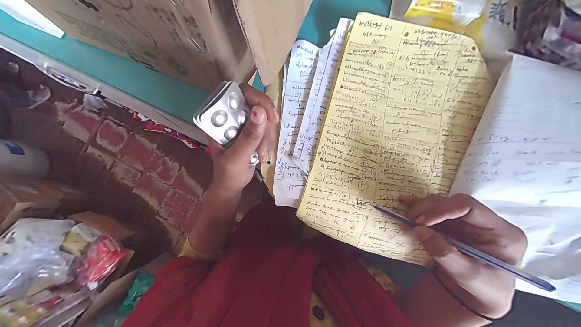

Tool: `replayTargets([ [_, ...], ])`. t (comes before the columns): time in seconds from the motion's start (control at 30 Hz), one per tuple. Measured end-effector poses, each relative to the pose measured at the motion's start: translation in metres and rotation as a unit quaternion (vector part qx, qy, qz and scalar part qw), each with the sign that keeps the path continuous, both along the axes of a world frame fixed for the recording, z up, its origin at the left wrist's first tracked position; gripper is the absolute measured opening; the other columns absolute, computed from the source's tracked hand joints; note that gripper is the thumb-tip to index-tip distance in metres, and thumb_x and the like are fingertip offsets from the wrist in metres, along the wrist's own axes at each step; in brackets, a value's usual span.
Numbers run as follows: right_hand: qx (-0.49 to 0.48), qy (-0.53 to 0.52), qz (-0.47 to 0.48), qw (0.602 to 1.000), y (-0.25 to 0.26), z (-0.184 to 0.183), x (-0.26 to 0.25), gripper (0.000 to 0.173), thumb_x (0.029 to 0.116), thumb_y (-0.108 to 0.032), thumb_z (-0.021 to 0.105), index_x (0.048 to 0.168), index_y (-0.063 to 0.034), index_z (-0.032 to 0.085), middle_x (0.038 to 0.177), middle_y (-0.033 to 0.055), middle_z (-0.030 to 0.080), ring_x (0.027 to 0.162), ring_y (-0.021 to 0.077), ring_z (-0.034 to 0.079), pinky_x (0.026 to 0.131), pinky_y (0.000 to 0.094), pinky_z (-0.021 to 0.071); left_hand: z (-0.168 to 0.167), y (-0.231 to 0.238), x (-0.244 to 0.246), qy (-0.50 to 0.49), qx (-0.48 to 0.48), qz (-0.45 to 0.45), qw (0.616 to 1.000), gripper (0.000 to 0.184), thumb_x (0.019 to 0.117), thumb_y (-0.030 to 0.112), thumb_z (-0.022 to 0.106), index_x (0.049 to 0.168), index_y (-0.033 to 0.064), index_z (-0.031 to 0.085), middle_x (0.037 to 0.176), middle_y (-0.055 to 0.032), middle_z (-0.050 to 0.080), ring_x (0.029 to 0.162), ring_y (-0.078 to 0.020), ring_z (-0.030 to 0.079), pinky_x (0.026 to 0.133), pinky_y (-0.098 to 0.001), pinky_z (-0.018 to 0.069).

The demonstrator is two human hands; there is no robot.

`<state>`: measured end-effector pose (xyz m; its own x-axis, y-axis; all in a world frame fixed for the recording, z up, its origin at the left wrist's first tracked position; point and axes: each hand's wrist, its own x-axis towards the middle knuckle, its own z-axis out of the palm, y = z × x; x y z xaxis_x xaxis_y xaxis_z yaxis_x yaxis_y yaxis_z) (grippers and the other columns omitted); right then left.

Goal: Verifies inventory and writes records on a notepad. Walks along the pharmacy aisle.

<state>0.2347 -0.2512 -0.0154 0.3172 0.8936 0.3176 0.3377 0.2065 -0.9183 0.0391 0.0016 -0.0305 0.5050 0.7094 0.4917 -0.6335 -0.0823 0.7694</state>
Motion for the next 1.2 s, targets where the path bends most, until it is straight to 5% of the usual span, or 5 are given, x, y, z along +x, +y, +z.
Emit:
replayTargets([
  [0.43,0.006,0.004,0.003,1.000,-0.0004,-0.0005,-0.0004,0.012,0.0925,-0.024,0.068,0.104,-0.0265,0.069,0.094,-0.0184,0.069,0.094,-0.0017,0.067,0.100,0.0274,0.0550,0.0041,-0.0011,0.0020,0.045,-0.027,-0.008,0.999,0.016,0.0982,0.018,0.058,0.084,0.0239,0.055,0.058,0.0160,0.047,0.047,0.0034,0.042,0.046,-0.0141,0.0362],
  [0.57,0.003,0.000,0.001,1.000,-0.0002,0.0001,-0.0006,0.011,0.0927,-0.025,0.067,0.103,-0.0266,0.068,0.093,-0.0188,0.069,0.093,-0.0026,0.067,0.100,0.0271,0.0548,0.0037,-0.0010,0.0011,0.030,-0.010,-0.027,0.999,0.023,0.0957,0.045,0.066,0.086,0.0257,0.059,0.064,0.0173,0.051,0.051,0.0046,0.044,0.048,-0.0140,0.0382],
  [0.73,-0.001,0.004,0.001,1.000,-0.0007,0.0007,-0.0006,0.012,0.0916,-0.023,0.068,0.103,-0.0261,0.069,0.094,-0.0182,0.069,0.094,-0.0019,0.067,0.100,0.0269,0.0552,0.0032,-0.0005,0.0008,-0.033,0.003,-0.070,0.997,0.068,0.0906,0.078,0.039,0.098,0.0153,0.064,0.077,0.0097,0.057,0.060,-0.0015,0.050,0.054,-0.0186,0.0428],
  [0.83,0.000,0.002,0.002,1.000,-0.0007,0.0004,0.0001,0.011,0.0921,-0.024,0.068,0.103,-0.0258,0.069,0.094,-0.0183,0.069,0.094,-0.0019,0.068,0.100,0.0270,0.0550,0.0051,0.0000,0.0003,0.009,0.016,-0.065,0.998,0.056,0.0965,0.069,0.040,0.095,0.0175,0.064,0.076,0.0119,0.057,0.059,0.0010,0.050,0.053,-0.0169,0.0422],
  [1.2,0.004,-0.004,0.005,1.000,-0.0002,0.0001,0.0005,0.010,0.0925,-0.023,0.067,0.103,-0.0254,0.068,0.095,-0.0181,0.068,0.095,-0.0026,0.067,0.102,0.0277,0.0545,0.0040,0.0038,-0.0007,0.070,0.066,-0.052,0.994,0.042,0.0877,0.069,0.061,0.094,0.0276,0.062,0.070,0.0212,0.052,0.057,0.0079,0.045,0.053,-0.0120,0.0382],
])
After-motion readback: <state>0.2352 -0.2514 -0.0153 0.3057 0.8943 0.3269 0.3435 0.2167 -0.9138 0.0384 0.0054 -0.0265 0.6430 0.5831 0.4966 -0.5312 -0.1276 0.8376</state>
